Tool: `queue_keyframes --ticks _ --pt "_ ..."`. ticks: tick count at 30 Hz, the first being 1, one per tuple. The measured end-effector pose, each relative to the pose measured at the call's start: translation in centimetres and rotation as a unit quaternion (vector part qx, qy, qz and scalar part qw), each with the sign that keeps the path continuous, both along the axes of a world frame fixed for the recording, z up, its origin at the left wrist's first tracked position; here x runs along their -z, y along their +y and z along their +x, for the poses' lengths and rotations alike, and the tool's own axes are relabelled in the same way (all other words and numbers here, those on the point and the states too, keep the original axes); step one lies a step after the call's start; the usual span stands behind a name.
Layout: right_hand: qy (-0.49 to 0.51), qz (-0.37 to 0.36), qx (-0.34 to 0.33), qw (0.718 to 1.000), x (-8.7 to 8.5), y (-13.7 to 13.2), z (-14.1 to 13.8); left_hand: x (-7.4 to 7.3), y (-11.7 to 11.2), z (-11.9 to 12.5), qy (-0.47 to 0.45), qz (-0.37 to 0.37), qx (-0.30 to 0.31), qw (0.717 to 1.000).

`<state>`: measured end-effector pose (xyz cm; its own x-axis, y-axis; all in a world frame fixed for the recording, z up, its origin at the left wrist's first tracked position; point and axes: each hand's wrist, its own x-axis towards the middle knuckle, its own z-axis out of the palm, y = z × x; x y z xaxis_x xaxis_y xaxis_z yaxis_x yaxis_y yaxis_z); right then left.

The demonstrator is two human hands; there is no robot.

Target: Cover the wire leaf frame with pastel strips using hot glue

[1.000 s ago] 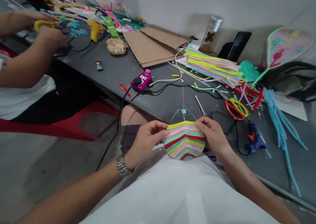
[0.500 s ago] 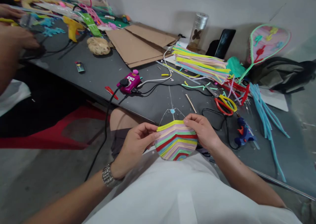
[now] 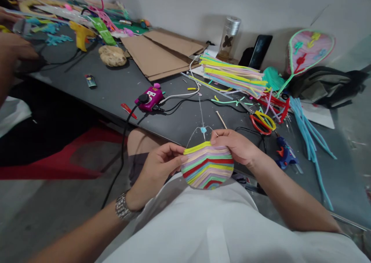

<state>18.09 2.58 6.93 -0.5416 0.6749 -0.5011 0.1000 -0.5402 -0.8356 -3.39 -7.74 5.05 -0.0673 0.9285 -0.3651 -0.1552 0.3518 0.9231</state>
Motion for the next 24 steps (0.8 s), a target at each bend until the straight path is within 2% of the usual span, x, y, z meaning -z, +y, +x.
queue_keyframes --ticks 12,24 --pt "0.026 -0.076 0.000 0.997 0.77 0.39 -0.69 -0.38 0.66 -0.84 -0.006 0.006 0.033 0.999" --pt "0.013 -0.065 0.010 0.998 0.64 0.22 -0.73 -0.55 0.75 -0.72 0.000 0.011 0.028 1.000"
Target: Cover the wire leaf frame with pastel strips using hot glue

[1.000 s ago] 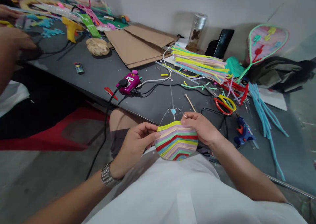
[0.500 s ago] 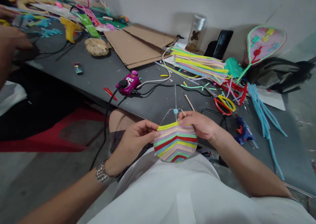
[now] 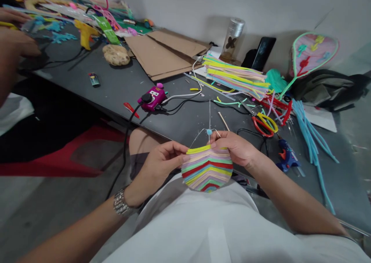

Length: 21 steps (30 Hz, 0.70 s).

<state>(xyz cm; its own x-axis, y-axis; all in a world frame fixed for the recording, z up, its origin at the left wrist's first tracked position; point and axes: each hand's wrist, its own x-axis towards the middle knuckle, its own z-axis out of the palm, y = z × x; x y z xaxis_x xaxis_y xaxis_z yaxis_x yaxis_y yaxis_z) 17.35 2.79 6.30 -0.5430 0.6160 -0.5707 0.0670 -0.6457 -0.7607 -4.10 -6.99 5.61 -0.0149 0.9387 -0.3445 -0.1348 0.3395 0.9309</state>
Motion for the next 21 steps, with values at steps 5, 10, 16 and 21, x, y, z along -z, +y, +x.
queue_keyframes --ticks 5,10,16,21 --pt "-0.006 0.010 -0.012 1.000 -0.1 0.0 0.2 -0.1 0.1 0.0 0.000 0.006 0.002 1.000" --pt "-0.012 0.035 -0.017 0.999 -0.3 -0.1 0.1 -0.1 0.1 0.1 0.011 0.008 0.002 1.000" --pt "-0.004 0.047 -0.039 0.998 -0.4 -0.1 0.0 0.5 -0.3 -0.3 0.013 0.003 0.004 1.000" --pt "-0.007 0.049 -0.051 0.997 0.0 0.1 -0.2 1.1 0.1 -0.7 0.010 0.009 0.017 1.000"
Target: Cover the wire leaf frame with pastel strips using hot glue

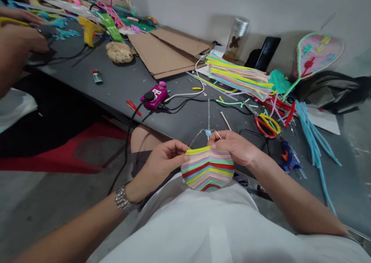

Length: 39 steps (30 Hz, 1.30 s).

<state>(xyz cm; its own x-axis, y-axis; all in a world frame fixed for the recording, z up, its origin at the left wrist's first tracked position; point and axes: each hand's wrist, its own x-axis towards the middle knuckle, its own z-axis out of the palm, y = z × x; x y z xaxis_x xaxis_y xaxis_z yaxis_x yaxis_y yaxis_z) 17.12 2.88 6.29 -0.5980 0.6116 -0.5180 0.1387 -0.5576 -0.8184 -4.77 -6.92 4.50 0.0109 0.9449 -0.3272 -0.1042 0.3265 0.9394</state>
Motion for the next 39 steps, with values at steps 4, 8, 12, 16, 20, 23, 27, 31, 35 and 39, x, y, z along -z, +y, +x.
queue_keyframes --ticks 4,8,12,16,20,23,27,31,35,39 --pt "-0.006 0.002 -0.014 1.000 0.0 0.1 -0.4 -0.8 1.6 0.5 -0.010 0.016 0.033 0.999" --pt "-0.013 0.001 -0.019 1.000 -0.1 0.1 -0.7 -1.7 3.4 1.8 -0.035 0.000 0.061 0.998" --pt "-0.019 -0.004 -0.015 1.000 -0.1 0.1 -0.7 -1.7 4.2 2.5 -0.010 -0.014 0.073 0.997" --pt "-0.017 0.003 -0.011 1.000 0.1 0.1 -0.7 -1.5 4.3 2.2 -0.003 -0.031 0.091 0.995" --pt "-0.008 -0.002 -0.007 1.000 0.4 0.1 -0.6 -1.6 4.5 2.0 0.012 -0.044 0.115 0.992" --pt "-0.007 0.004 0.015 1.000 0.5 0.0 -0.4 -1.3 4.6 1.8 0.021 -0.048 0.106 0.993" --pt "-0.020 0.055 0.046 0.997 0.7 -0.4 0.3 -0.7 4.4 1.6 0.017 -0.055 0.090 0.994" --pt "-0.042 0.117 0.044 0.991 1.3 -1.1 1.0 -0.4 4.3 1.4 0.018 -0.046 0.097 0.994" --pt "-0.031 0.113 0.054 0.992 1.9 -1.4 1.0 -0.6 4.3 1.3 0.031 -0.045 0.115 0.992" --pt "-0.018 0.069 0.070 0.995 1.7 -1.5 0.6 -0.8 4.5 1.2 0.047 -0.047 0.134 0.989"
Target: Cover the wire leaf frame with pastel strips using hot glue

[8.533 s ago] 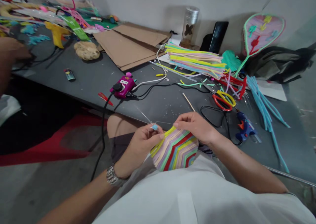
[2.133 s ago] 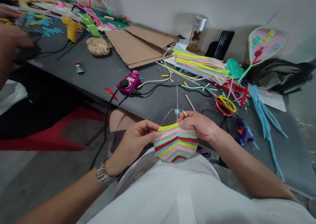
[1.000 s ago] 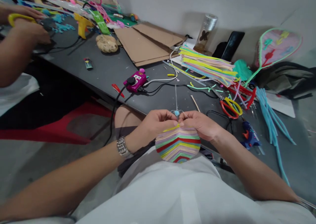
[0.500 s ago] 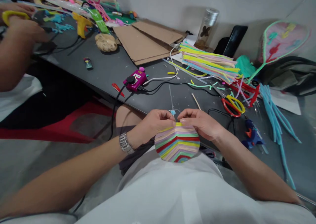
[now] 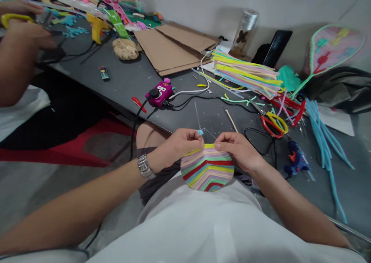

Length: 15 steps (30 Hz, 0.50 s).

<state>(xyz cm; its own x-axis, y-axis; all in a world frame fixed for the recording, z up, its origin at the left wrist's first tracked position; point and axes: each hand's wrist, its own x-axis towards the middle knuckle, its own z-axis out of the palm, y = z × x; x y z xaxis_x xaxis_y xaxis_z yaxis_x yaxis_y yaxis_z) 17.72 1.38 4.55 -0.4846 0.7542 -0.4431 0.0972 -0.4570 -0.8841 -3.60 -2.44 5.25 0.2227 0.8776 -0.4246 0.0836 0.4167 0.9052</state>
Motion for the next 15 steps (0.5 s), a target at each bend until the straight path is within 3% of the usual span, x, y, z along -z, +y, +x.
queue_keyframes --ticks 4,10,15 --pt "0.000 -0.020 -0.007 1.000 -0.36 0.20 0.07 0.16 0.15 -0.10 0.007 0.010 0.002 1.000" --pt "-0.043 0.037 -0.007 0.998 -0.35 0.61 0.75 -0.12 0.11 0.04 0.021 0.005 -0.010 1.000" --pt "-0.039 0.010 0.004 0.999 -0.39 0.67 0.31 -0.16 -0.01 -0.06 0.010 0.006 -0.010 1.000"
